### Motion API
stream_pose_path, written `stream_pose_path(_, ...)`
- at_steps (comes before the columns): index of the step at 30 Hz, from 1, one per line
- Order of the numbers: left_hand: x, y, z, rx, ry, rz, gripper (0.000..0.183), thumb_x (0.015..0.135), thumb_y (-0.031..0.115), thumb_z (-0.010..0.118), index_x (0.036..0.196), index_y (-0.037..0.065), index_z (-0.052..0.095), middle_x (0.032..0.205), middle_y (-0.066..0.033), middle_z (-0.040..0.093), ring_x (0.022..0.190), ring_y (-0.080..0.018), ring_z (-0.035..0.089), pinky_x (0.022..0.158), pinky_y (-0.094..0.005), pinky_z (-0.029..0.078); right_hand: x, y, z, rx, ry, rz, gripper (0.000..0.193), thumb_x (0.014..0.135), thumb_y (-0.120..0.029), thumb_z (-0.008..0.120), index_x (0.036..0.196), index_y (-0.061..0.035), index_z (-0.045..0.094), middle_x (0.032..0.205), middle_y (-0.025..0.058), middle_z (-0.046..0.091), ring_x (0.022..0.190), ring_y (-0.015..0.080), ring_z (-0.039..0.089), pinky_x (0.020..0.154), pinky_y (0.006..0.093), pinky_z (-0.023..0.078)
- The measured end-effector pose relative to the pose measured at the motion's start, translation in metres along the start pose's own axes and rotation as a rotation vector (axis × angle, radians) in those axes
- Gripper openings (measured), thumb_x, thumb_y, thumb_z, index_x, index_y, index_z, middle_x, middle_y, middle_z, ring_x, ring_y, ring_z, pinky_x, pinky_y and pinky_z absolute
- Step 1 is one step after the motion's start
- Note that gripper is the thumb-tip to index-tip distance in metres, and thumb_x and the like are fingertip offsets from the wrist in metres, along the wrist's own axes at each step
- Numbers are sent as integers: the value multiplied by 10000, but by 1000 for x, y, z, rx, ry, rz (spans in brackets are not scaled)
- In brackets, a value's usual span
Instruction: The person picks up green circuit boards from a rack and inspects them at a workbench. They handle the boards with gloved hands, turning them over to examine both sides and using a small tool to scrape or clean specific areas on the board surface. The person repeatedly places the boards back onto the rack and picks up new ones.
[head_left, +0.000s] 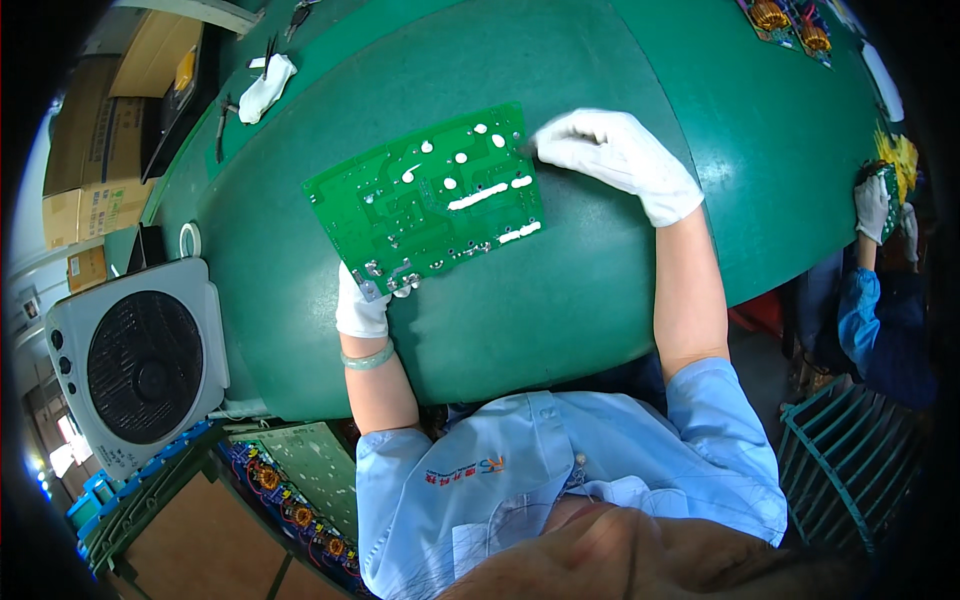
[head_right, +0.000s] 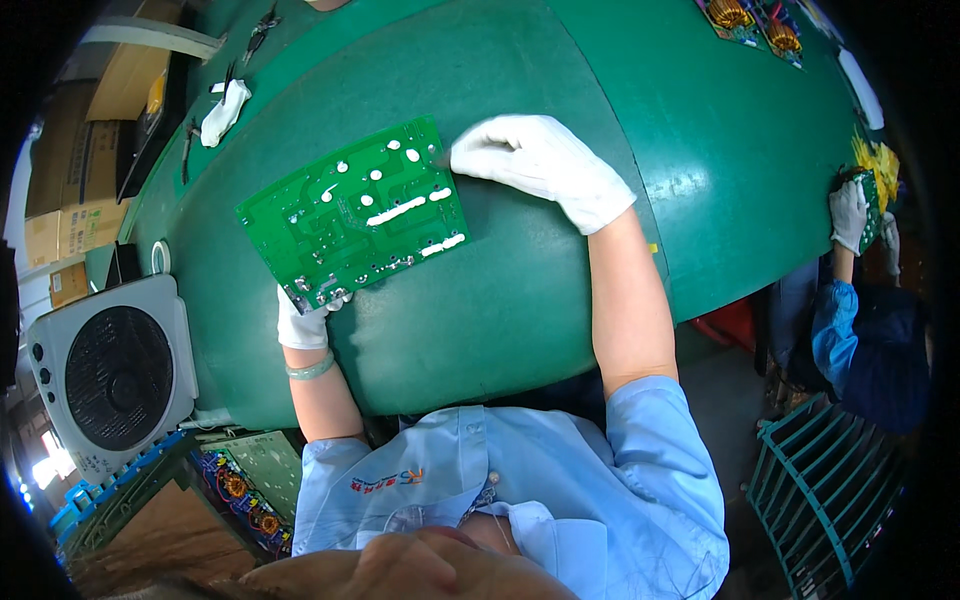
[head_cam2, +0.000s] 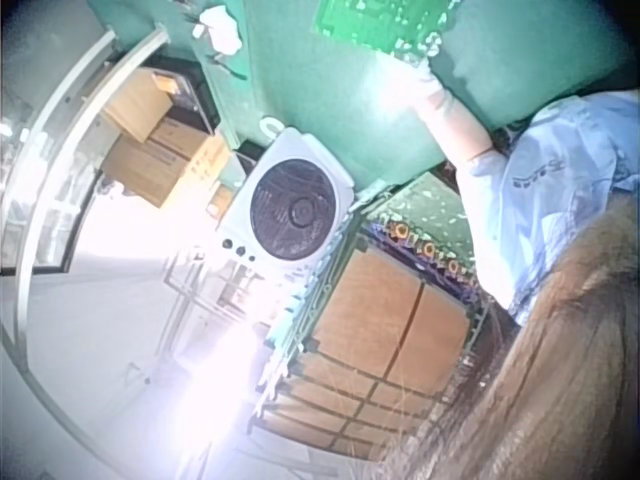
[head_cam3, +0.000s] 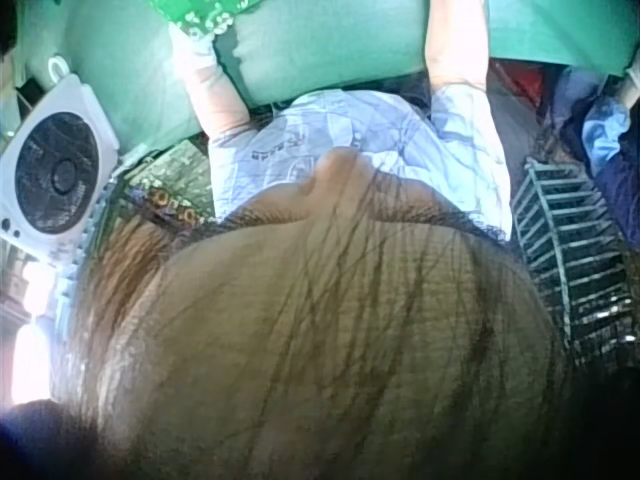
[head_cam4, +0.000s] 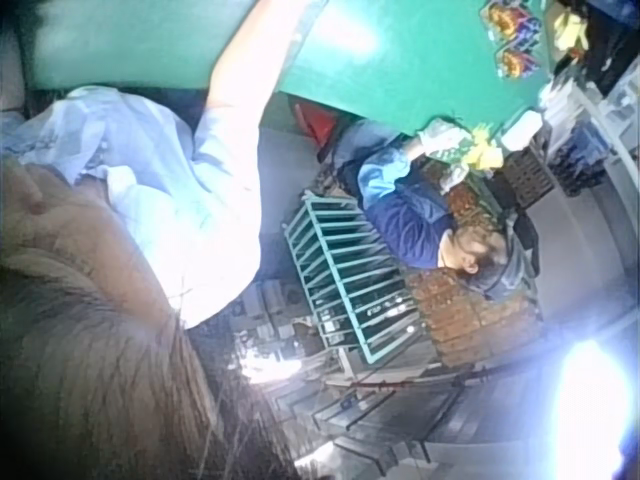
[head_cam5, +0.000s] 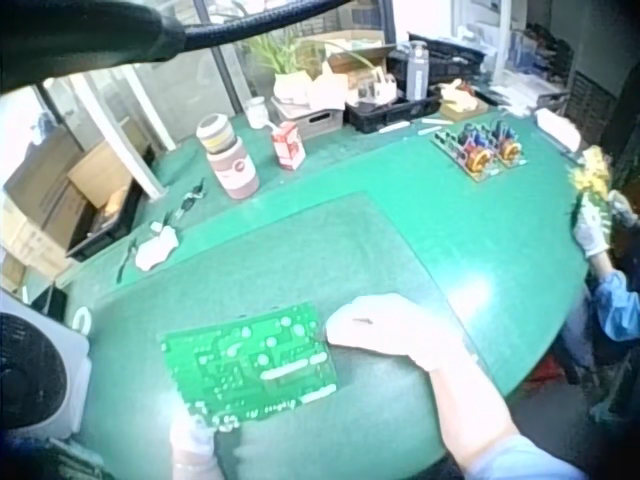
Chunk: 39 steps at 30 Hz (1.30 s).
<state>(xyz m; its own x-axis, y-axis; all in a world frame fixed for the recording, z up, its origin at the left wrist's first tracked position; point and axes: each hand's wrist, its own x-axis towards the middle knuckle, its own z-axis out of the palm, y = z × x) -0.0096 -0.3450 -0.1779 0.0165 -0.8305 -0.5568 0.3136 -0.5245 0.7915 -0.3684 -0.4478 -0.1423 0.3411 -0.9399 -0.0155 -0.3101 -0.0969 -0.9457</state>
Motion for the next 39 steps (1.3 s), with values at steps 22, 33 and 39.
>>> stream_pose_path(22,2,-3,0,-62,-54,48,389,1015,308,411,1194,0,567,961,-161,682,588,-248,647,359,-315,455,-5,-20,-2,-76,-175,72,352,898,-334,695,1030,-8,711,892,109,711,807,151,630,744,291,492)
stream_pose_path(33,-1,-3,7,28,98,70,489,987,422,398,1145,-8,570,912,-196,670,544,-294,620,352,-344,432,14,13,-9,146,547,84,330,933,-303,672,1166,-70,683,1077,35,701,974,106,610,902,269,474)
stream_pose_path(39,-1,1,4,82,8,18,496,977,420,403,1137,-20,567,865,-214,665,526,-306,616,342,-334,419,8,-13,7,-53,345,-201,415,975,-218,609,1375,-117,570,1170,30,690,1002,94,579,930,281,463)
